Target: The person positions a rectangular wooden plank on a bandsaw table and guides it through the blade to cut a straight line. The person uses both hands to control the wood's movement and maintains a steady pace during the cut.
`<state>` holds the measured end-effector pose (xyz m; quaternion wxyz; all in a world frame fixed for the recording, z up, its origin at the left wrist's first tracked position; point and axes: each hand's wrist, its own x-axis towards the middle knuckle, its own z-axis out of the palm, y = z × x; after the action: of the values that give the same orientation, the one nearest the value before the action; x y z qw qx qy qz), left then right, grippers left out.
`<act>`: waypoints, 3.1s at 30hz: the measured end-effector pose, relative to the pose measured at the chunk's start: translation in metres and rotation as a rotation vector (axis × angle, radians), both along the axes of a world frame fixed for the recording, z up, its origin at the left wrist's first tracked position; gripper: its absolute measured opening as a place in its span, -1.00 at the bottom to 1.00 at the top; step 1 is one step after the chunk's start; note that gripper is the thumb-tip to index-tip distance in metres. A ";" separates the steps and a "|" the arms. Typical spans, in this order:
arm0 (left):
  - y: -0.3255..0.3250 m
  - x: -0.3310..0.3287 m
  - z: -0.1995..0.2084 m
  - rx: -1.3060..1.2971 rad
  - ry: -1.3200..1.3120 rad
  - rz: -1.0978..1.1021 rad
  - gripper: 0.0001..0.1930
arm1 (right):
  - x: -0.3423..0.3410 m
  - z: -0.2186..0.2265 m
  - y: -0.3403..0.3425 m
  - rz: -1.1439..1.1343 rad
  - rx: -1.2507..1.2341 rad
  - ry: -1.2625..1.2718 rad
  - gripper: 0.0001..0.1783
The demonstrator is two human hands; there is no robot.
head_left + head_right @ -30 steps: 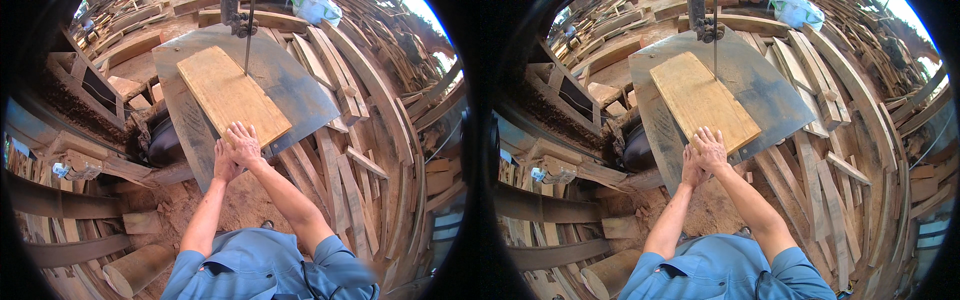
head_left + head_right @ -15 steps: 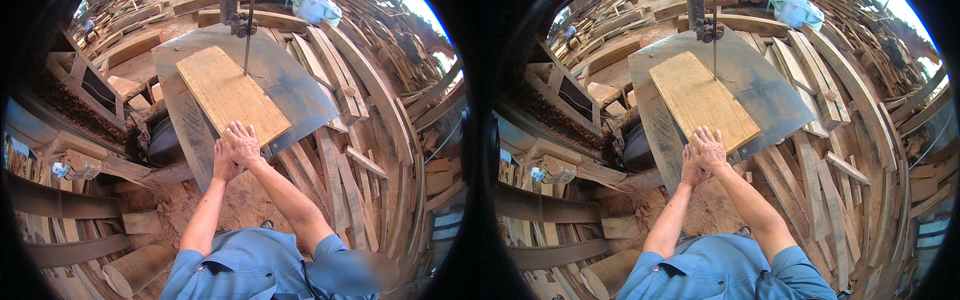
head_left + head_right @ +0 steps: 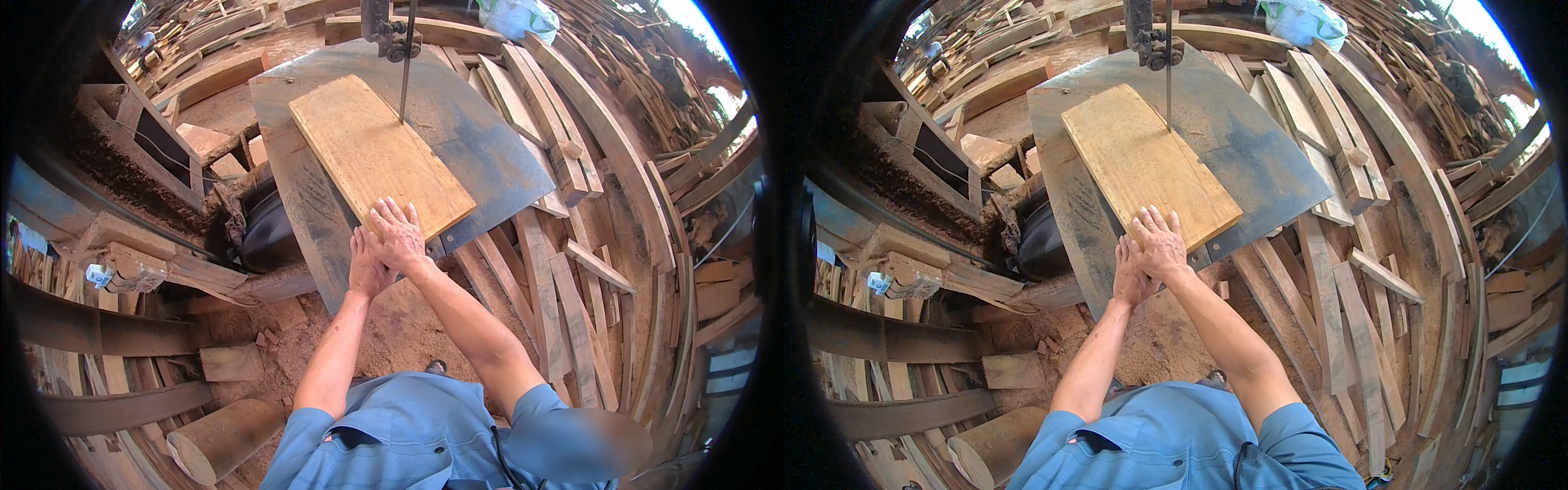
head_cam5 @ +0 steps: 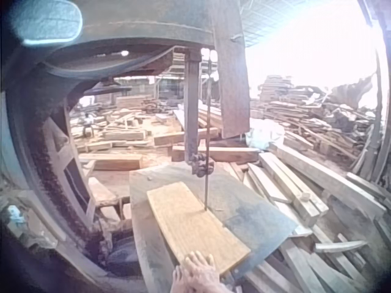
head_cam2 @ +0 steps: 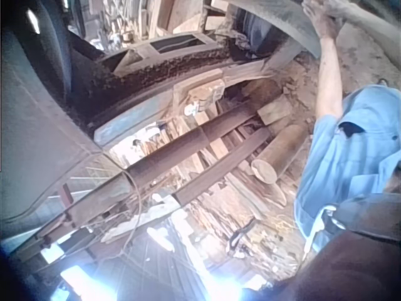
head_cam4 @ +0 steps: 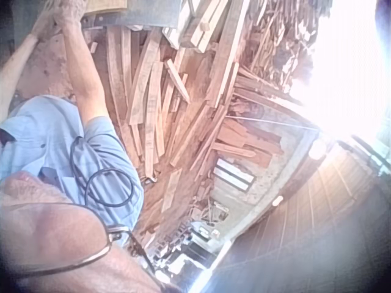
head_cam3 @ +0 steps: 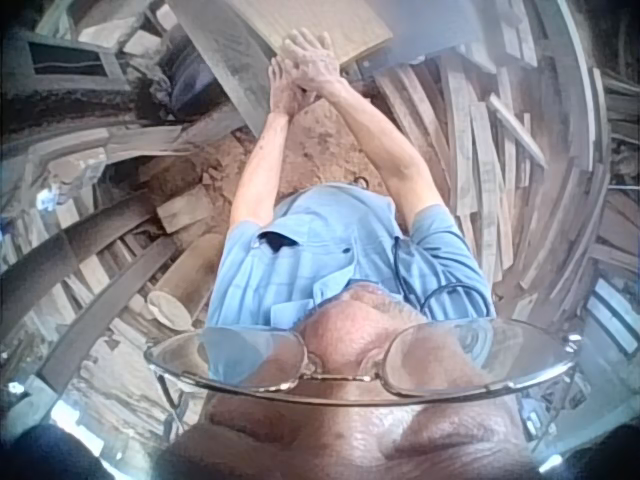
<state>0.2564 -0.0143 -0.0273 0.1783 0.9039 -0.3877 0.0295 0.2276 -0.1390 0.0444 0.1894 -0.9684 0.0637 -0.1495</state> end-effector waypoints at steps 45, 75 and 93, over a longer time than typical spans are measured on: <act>0.001 -0.001 -0.002 0.011 -0.017 0.016 -0.03 | 0.004 -0.002 -0.001 0.007 0.024 0.052 -0.37; -0.001 0.000 -0.005 0.026 -0.001 0.021 -0.04 | 0.005 0.001 -0.001 0.006 0.007 0.038 -0.39; 0.000 -0.001 -0.001 -0.020 -0.028 0.003 -0.10 | 0.008 0.000 -0.001 0.002 0.008 0.044 -0.38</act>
<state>0.2555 -0.0144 -0.0287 0.1821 0.9022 -0.3883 0.0463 0.2352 -0.1403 0.0443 0.1922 -0.9706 0.0676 -0.1279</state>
